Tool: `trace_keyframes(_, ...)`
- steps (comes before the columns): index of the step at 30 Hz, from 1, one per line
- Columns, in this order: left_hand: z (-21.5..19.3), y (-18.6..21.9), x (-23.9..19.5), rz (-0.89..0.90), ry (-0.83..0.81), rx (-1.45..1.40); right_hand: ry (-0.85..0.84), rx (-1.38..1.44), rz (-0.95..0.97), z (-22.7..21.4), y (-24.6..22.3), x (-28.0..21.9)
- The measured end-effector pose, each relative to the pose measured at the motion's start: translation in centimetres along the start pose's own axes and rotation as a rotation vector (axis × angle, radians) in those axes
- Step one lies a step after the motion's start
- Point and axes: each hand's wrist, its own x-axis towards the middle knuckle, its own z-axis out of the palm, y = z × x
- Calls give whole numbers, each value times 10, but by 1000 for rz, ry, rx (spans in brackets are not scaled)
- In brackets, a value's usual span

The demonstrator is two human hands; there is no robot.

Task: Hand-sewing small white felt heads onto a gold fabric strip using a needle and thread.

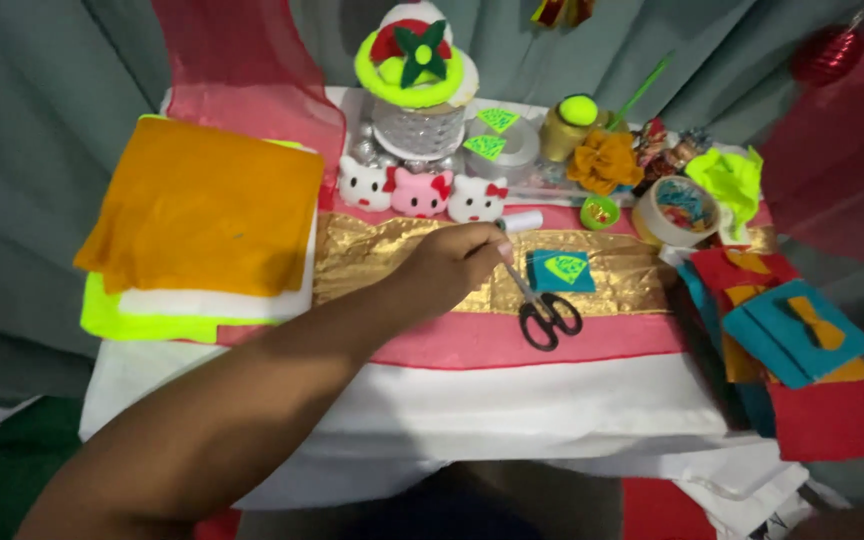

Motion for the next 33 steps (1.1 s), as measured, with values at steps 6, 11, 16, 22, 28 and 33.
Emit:
trace_keyframes(6, -7, -5, 15, 121, 84, -10, 85, 47, -66, 84, 19, -32)
trace_keyframes(11, -10, -15, 18, 147, 102, -101, 33, 55, 1, 113, 77, -96)
trace_keyframes(16, -7, -18, 19, 87, 147, -218, -176, 227, 290, 129, 100, -120)
trace_keyframes(22, -3, -21, 18, 10, 135, -289, -279, 400, 267, 128, 114, -122)
trace_keyframes(28, -8, -24, 18, -53, 84, -326, -270, 322, 260, 122, 114, -117)
trace_keyframes(33, -7, -24, 16, -73, 47, -394, -94, 486, 523, 111, 108, -104)
